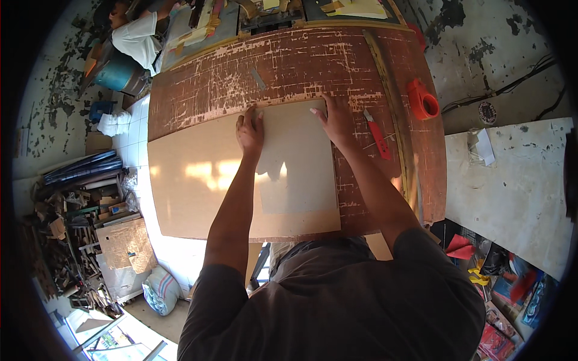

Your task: The person cuts a fiberboard with a utility knife and a ruler on a wooden workbench. They align the ruler, make multiple cuts, move the ruler aside, and use a smaller rectangular board as a guide to cut another section of the larger board.

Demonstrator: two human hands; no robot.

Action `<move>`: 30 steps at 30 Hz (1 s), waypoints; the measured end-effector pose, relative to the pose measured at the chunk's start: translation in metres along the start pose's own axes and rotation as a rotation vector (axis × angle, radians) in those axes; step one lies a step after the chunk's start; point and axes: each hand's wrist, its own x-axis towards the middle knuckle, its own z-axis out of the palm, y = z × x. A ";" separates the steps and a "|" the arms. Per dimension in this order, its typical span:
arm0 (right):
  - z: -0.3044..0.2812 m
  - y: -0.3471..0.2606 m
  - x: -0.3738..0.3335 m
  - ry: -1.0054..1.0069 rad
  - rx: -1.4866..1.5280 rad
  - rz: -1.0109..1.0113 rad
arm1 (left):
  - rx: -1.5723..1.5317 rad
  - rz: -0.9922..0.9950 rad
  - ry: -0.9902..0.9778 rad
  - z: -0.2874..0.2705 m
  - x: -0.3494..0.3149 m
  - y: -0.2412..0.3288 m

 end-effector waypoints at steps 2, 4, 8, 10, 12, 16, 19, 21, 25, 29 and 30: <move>0.007 -0.003 0.004 0.038 -0.137 -0.029 | 0.038 -0.039 0.031 0.005 -0.001 0.000; 0.011 -0.004 0.008 0.016 -0.122 0.014 | 0.103 -0.091 0.074 0.009 0.000 -0.001; 0.013 0.001 0.013 -0.009 0.012 0.053 | 0.121 -0.119 0.082 0.006 0.005 0.004; 0.015 0.008 0.013 0.002 0.118 0.074 | 0.039 -0.194 -0.035 -0.002 0.009 0.007; 0.016 0.011 0.013 0.029 0.109 0.042 | 0.063 -0.218 -0.095 -0.010 0.014 0.011; 0.015 0.002 0.013 0.047 0.067 0.017 | 0.107 -0.176 -0.098 -0.017 0.013 0.001; 0.015 0.006 0.014 0.054 0.090 0.010 | 0.105 -0.213 -0.101 -0.013 0.011 0.004; 0.013 0.006 0.013 0.048 0.090 0.010 | 0.112 -0.233 -0.109 -0.012 0.010 0.006; 0.014 0.010 0.015 0.006 0.115 0.052 | 0.155 -0.206 -0.093 -0.013 0.009 0.012; 0.016 0.009 0.018 0.015 0.151 0.067 | 0.128 -0.213 -0.078 -0.010 0.008 0.004; 0.016 0.009 0.017 0.008 0.174 0.087 | 0.123 -0.198 -0.066 -0.010 0.007 0.004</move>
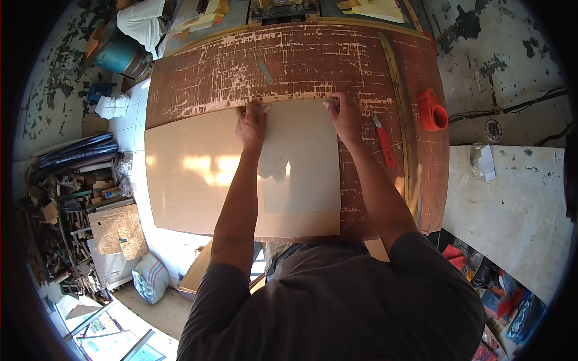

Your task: The person cuts a fiberboard with a utility knife and a ruler on a wooden workbench. They align the ruler, make multiple cuts, move the ruler aside, and use a smaller rectangular board as a guide to cut another section of the larger board.

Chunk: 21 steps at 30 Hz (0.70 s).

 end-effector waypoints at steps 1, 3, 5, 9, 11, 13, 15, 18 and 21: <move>0.000 0.001 0.000 -0.006 0.022 0.020 | -0.006 0.014 0.012 0.000 0.000 0.000; 0.000 0.002 0.000 -0.004 0.020 0.025 | -0.006 -0.005 0.009 0.001 -0.001 0.003; 0.000 0.002 0.001 -0.005 0.022 0.026 | -0.002 -0.026 0.008 0.002 -0.001 0.003; 0.001 -0.002 0.000 -0.007 0.037 0.025 | -0.002 -0.003 0.051 0.003 -0.001 0.000; 0.000 0.000 0.001 -0.015 0.046 0.027 | 0.008 0.002 0.059 0.003 -0.001 0.001; -0.001 0.005 0.001 0.002 0.025 -0.012 | 0.023 -0.025 0.025 0.003 0.000 0.005; -0.001 0.006 0.001 -0.002 0.009 -0.026 | 0.032 -0.055 0.012 0.004 0.000 0.006; -0.001 0.001 -0.001 0.032 -0.008 -0.069 | 0.045 -0.093 0.008 0.004 0.000 0.005; 0.000 -0.002 -0.001 0.077 -0.029 -0.093 | 0.057 -0.094 0.026 0.006 0.001 0.007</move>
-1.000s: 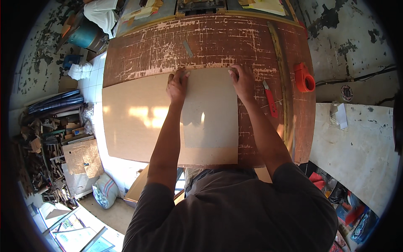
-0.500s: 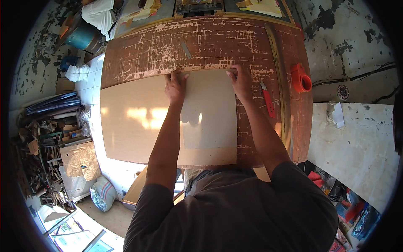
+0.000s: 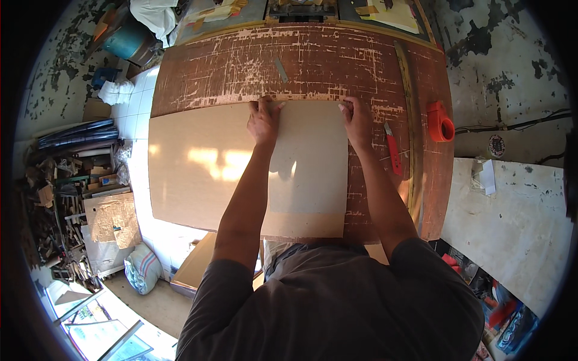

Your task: The person cuts a fiberboard with a utility knife and a ruler on a wooden workbench. They align the ruler, make multiple cuts, move the ruler aside, and use a smaller rectangular board as a guide to cut another section of the larger board.

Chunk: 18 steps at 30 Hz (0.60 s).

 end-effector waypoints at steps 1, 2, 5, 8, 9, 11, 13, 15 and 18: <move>0.000 0.000 0.000 0.007 -0.020 0.005 | 0.009 0.008 0.011 0.000 0.001 0.001; 0.000 0.000 0.000 0.005 -0.022 0.007 | 0.008 0.007 0.008 -0.001 0.002 0.003; 0.000 -0.001 0.000 0.008 -0.036 -0.021 | 0.030 -0.069 -0.087 -0.004 0.004 0.006; 0.000 0.000 -0.001 -0.013 -0.041 0.003 | 0.023 -0.039 -0.056 -0.001 0.004 0.006; 0.001 0.001 0.000 -0.010 -0.061 -0.001 | 0.023 0.002 -0.033 0.001 0.005 0.004; 0.002 0.000 0.000 -0.007 -0.085 -0.004 | 0.019 0.044 -0.014 0.004 0.007 0.001; 0.002 -0.003 0.000 -0.010 -0.101 0.007 | 0.055 0.131 0.031 0.007 0.011 -0.002; 0.001 -0.004 0.000 -0.031 -0.098 0.029 | 0.047 0.146 0.033 0.010 0.014 -0.006; 0.000 -0.005 0.001 -0.050 -0.089 0.050 | 0.019 0.162 0.040 0.012 0.015 -0.008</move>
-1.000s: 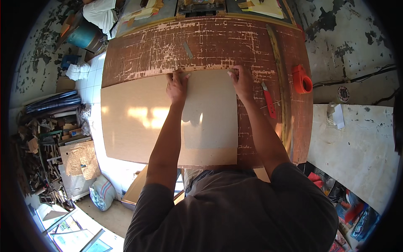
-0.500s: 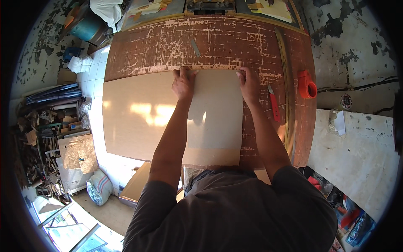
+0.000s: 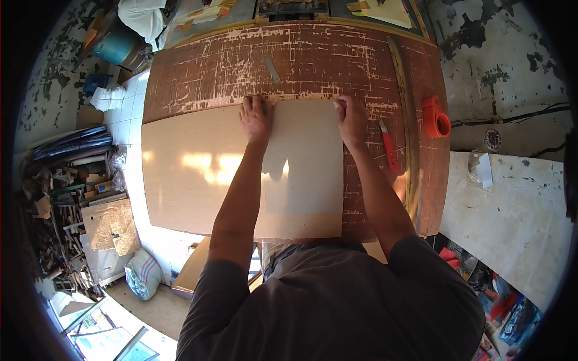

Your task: The person cuts a fiberboard with a utility knife and a ruler on a wooden workbench. They align the ruler, make multiple cuts, move the ruler aside, and use a smaller rectangular board as a guide to cut another section of the larger board.

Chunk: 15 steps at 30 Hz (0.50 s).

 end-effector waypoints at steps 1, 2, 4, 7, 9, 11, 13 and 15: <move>-0.001 0.000 0.000 -0.001 0.006 -0.001 | -0.020 -0.002 0.004 -0.001 -0.001 0.000; -0.001 0.001 0.001 0.007 0.001 0.001 | -0.026 0.006 0.004 0.000 0.000 0.000; 0.001 0.003 0.001 0.013 -0.009 -0.017 | -0.051 0.024 0.019 -0.002 0.000 -0.001; 0.002 0.003 0.001 0.041 -0.018 -0.041 | -0.065 0.034 0.024 -0.005 -0.002 -0.003; 0.006 0.002 0.000 0.066 -0.017 -0.029 | -0.059 0.038 0.027 -0.005 -0.002 -0.005; 0.008 0.003 -0.001 0.085 -0.014 -0.015 | -0.048 0.012 0.018 -0.006 -0.005 -0.005; 0.011 0.006 -0.002 0.084 0.008 -0.003 | -0.042 0.018 0.021 -0.003 -0.004 -0.001; 0.010 0.007 0.001 0.074 0.009 -0.005 | -0.022 0.015 0.012 -0.002 -0.005 -0.005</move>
